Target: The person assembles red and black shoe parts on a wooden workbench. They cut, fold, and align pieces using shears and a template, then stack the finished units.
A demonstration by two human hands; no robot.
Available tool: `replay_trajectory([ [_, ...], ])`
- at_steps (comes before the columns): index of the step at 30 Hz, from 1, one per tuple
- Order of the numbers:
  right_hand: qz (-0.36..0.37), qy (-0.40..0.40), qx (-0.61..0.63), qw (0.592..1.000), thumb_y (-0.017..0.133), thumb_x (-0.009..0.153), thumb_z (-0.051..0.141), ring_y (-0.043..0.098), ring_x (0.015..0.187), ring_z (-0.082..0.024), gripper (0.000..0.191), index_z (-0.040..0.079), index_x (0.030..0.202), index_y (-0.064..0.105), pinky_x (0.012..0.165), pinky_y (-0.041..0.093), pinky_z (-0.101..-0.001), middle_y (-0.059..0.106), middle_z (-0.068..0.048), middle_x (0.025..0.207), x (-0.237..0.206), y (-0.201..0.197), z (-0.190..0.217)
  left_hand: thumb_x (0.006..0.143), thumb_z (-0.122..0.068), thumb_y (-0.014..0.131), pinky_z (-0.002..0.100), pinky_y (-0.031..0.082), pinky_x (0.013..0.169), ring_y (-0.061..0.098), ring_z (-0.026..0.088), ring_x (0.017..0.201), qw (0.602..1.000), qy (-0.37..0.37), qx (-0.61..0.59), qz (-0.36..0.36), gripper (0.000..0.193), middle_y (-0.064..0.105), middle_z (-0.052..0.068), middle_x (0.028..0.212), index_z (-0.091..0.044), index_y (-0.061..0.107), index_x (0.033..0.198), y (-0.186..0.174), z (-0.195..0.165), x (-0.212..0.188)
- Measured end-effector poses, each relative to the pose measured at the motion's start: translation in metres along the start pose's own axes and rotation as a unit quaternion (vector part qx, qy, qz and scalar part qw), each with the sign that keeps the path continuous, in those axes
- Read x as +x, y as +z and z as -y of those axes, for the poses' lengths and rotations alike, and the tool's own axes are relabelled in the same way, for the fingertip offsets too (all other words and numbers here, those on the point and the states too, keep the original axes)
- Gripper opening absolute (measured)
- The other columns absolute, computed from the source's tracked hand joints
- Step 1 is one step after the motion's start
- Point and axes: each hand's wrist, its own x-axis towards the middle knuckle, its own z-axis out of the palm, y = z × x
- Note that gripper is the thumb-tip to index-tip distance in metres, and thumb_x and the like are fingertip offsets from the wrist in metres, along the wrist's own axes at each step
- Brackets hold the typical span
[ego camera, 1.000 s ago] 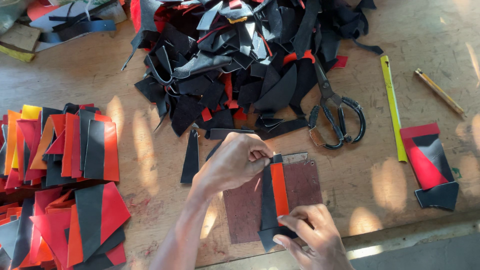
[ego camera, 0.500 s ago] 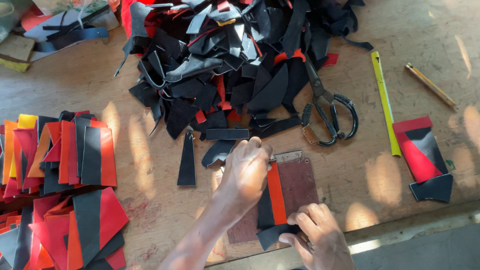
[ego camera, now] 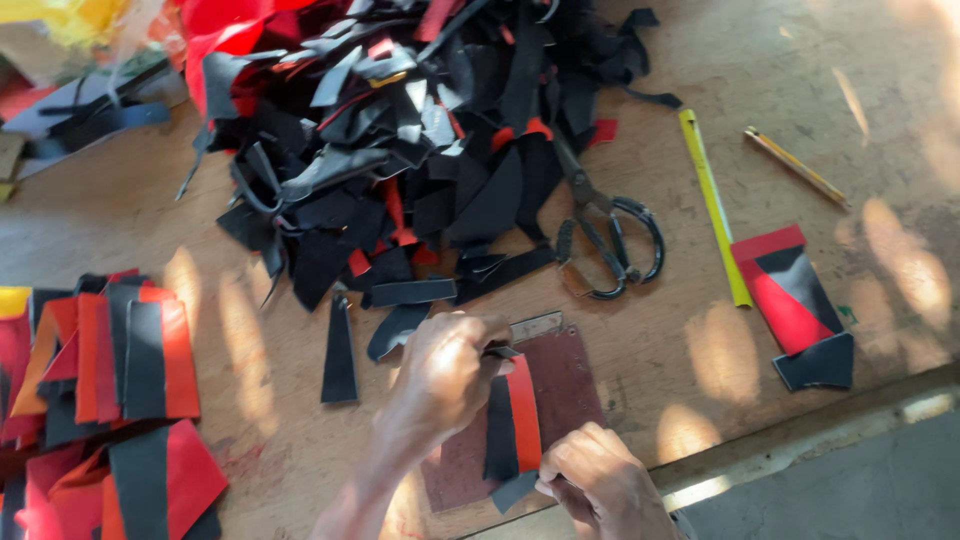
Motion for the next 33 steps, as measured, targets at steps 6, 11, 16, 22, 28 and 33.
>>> replay_trajectory([
  [6, -0.032, 0.137, 0.142, 0.980, 0.079, 0.079, -0.005, 0.075, 0.084, -0.017, 0.028, 0.006, 0.102, 0.069, 0.071, 0.059, -0.0294, 0.070, -0.004, 0.090, -0.012, -0.067, -0.030, 0.081, -0.005, 0.074, 0.035, 0.057, 0.066, 0.077, 0.019, 0.074, 0.982, 0.009, -0.090, 0.165, 0.015, 0.077, 0.010, 0.082, -0.002, 0.073, 0.096, 0.008, -0.040, 0.057],
  [11, -0.022, 0.199, 0.162, 0.966, 0.074, 0.082, -0.008, 0.069, 0.089, -0.011, 0.025, 0.006, 0.102, 0.072, 0.077, 0.058, -0.0275, 0.071, -0.002, 0.093, -0.040, -0.168, -0.079, 0.089, -0.003, 0.071, 0.029, 0.056, 0.069, 0.071, 0.012, 0.074, 0.962, 0.091, -0.132, 0.219, 0.009, 0.073, 0.006, 0.079, 0.000, 0.069, 0.097, 0.049, -0.094, 0.120],
  [16, -0.115, 0.342, 0.220, 0.906, 0.071, 0.080, -0.004, 0.069, 0.089, -0.012, 0.027, 0.003, 0.106, 0.074, 0.079, 0.060, -0.0299, 0.072, -0.003, 0.095, -0.071, -0.268, -0.146, 0.093, -0.002, 0.069, 0.030, 0.043, 0.051, 0.051, 0.005, 0.067, 0.948, -0.041, -0.255, 0.188, 0.005, 0.063, -0.002, 0.076, -0.001, 0.066, 0.097, 0.077, -0.139, 0.189],
  [22, -0.121, 0.318, 0.192, 0.921, 0.069, 0.087, 0.004, 0.068, 0.091, -0.010, 0.022, 0.002, 0.109, 0.071, 0.081, 0.060, -0.0286, 0.073, -0.002, 0.098, -0.064, -0.337, -0.197, 0.094, -0.002, 0.071, 0.024, 0.045, 0.059, 0.051, 0.005, 0.069, 0.933, 0.011, -0.318, 0.169, 0.007, 0.062, -0.001, 0.078, 0.003, 0.067, 0.096, 0.107, -0.172, 0.250],
  [28, -0.136, 0.371, -0.016, 0.919, 0.077, 0.082, 0.016, 0.072, 0.077, -0.009, 0.019, 0.012, 0.100, 0.076, 0.065, 0.063, -0.0282, 0.072, -0.001, 0.092, -0.035, -0.367, -0.210, 0.094, -0.006, 0.070, 0.023, 0.048, 0.064, 0.054, 0.004, 0.073, 0.924, 0.017, -0.325, 0.200, 0.012, 0.065, -0.001, 0.083, 0.003, 0.068, 0.102, 0.142, -0.182, 0.304],
  [33, -0.131, 0.283, -0.109, 0.944, 0.078, 0.076, 0.019, 0.075, 0.077, -0.010, 0.024, 0.017, 0.099, 0.078, 0.070, 0.060, -0.0277, 0.075, 0.000, 0.100, -0.016, -0.381, -0.210, 0.092, -0.007, 0.072, 0.023, 0.054, 0.069, 0.062, 0.003, 0.076, 0.945, 0.018, -0.265, 0.190, 0.013, 0.070, -0.001, 0.084, 0.002, 0.069, 0.101, 0.161, -0.194, 0.337],
])
